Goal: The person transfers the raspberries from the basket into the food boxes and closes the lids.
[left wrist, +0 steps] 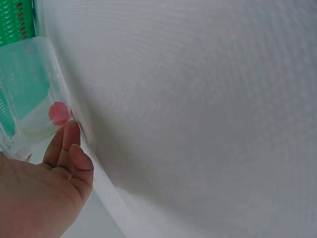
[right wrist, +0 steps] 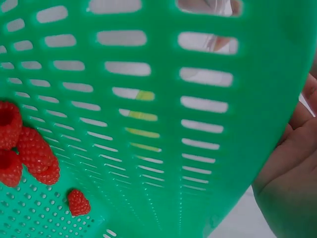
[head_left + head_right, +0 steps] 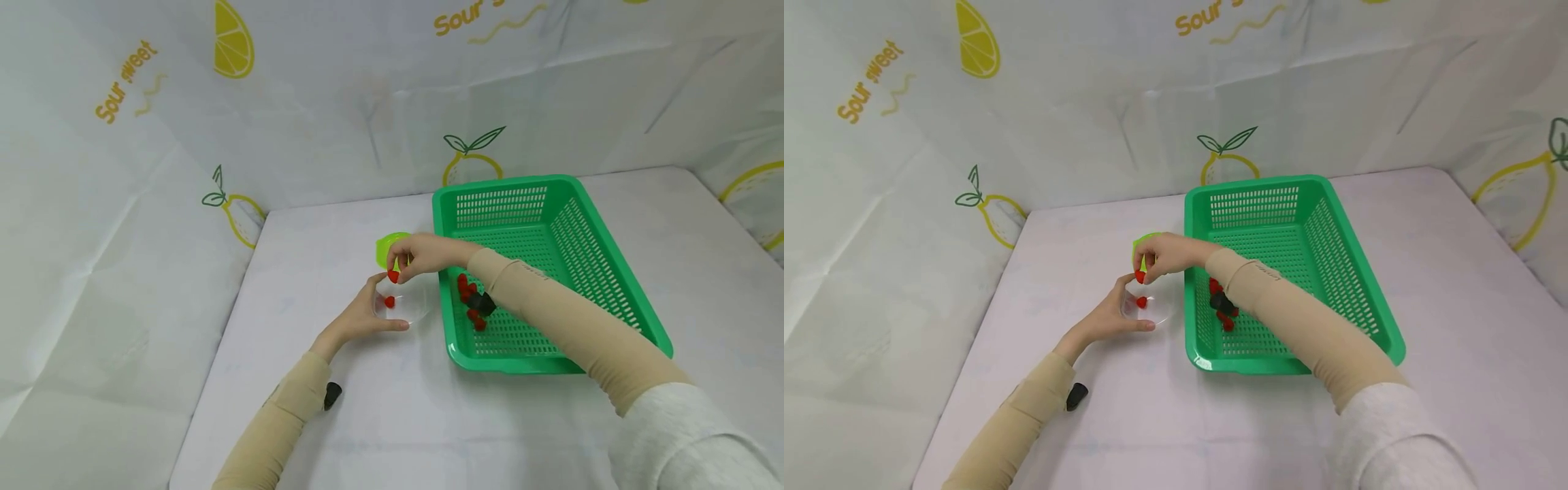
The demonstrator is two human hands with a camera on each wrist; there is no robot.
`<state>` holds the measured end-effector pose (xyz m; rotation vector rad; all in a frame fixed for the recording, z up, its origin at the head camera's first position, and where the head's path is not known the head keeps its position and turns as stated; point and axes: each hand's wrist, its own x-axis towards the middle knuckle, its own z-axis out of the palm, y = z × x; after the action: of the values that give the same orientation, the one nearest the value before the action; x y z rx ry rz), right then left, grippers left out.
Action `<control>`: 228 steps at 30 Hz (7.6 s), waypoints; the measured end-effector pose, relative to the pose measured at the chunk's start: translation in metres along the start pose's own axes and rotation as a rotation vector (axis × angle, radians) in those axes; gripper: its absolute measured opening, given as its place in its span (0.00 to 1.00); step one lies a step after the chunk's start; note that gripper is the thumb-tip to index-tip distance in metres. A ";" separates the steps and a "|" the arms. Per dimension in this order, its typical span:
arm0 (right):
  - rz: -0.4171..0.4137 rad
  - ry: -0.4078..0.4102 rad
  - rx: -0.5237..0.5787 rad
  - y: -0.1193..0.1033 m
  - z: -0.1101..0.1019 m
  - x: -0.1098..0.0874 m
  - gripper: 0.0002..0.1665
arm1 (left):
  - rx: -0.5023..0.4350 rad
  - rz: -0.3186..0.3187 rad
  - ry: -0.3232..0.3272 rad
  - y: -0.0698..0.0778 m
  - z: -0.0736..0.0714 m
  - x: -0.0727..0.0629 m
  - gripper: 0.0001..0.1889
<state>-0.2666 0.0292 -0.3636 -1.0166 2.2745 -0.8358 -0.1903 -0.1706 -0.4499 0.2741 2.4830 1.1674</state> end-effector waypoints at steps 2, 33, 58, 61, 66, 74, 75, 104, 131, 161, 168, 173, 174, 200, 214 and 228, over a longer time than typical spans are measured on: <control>-0.001 -0.019 -0.031 -0.002 0.001 0.000 0.10 | -0.001 0.002 -0.002 0.000 0.000 0.000 0.58; 0.019 -0.055 -0.345 -0.003 0.015 0.006 0.09 | -0.007 -0.011 -0.009 0.000 0.000 0.000 0.60; -0.020 -0.050 -0.353 -0.002 0.013 0.004 0.13 | -0.013 0.007 0.000 -0.003 0.001 0.002 0.60; -0.024 -0.051 -0.330 -0.001 0.012 0.003 0.13 | -0.010 0.008 0.003 -0.003 0.001 0.001 0.60; -0.006 -0.036 -0.231 -0.001 0.008 0.001 0.13 | -0.013 0.003 0.003 -0.002 0.001 0.000 0.60; -0.016 0.091 -0.010 0.002 -0.008 -0.014 0.11 | -0.010 -0.009 0.003 -0.002 0.001 0.001 0.60; -0.023 0.116 0.024 0.003 -0.010 -0.016 0.11 | -0.012 -0.010 0.003 -0.002 0.001 0.001 0.60; 0.190 0.395 0.505 0.096 -0.032 -0.065 0.24 | -0.015 -0.017 0.000 0.001 0.003 0.001 0.58; 0.324 0.204 0.160 0.128 -0.008 -0.054 0.25 | -0.032 -0.025 -0.004 -0.002 0.002 0.002 0.57; 0.317 0.165 0.102 0.128 -0.008 -0.063 0.18 | -0.044 -0.028 -0.012 -0.001 0.007 0.000 0.57; 0.330 0.171 0.139 0.126 -0.009 -0.074 0.21 | -0.027 -0.029 -0.019 -0.003 0.009 0.001 0.57; 0.297 0.149 0.170 0.114 -0.010 -0.074 0.19 | -0.009 -0.026 0.001 -0.002 0.007 0.000 0.57; 0.283 0.142 0.168 0.111 -0.011 -0.073 0.19 | -0.007 -0.026 0.006 -0.001 0.006 0.000 0.57; 0.221 0.185 0.303 0.069 -0.028 -0.081 0.18 | -0.020 -0.010 0.011 -0.002 0.004 -0.002 0.57; 0.112 0.234 0.406 0.034 -0.027 -0.059 0.16 | -0.031 -0.023 0.011 -0.002 0.001 -0.003 0.56; 0.044 0.142 0.339 0.006 -0.017 -0.026 0.15 | -0.039 -0.020 0.000 0.000 0.001 -0.001 0.56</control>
<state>-0.2652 0.0588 -0.3510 -0.7716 2.1588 -1.2569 -0.1892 -0.1696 -0.4504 0.2382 2.4546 1.2069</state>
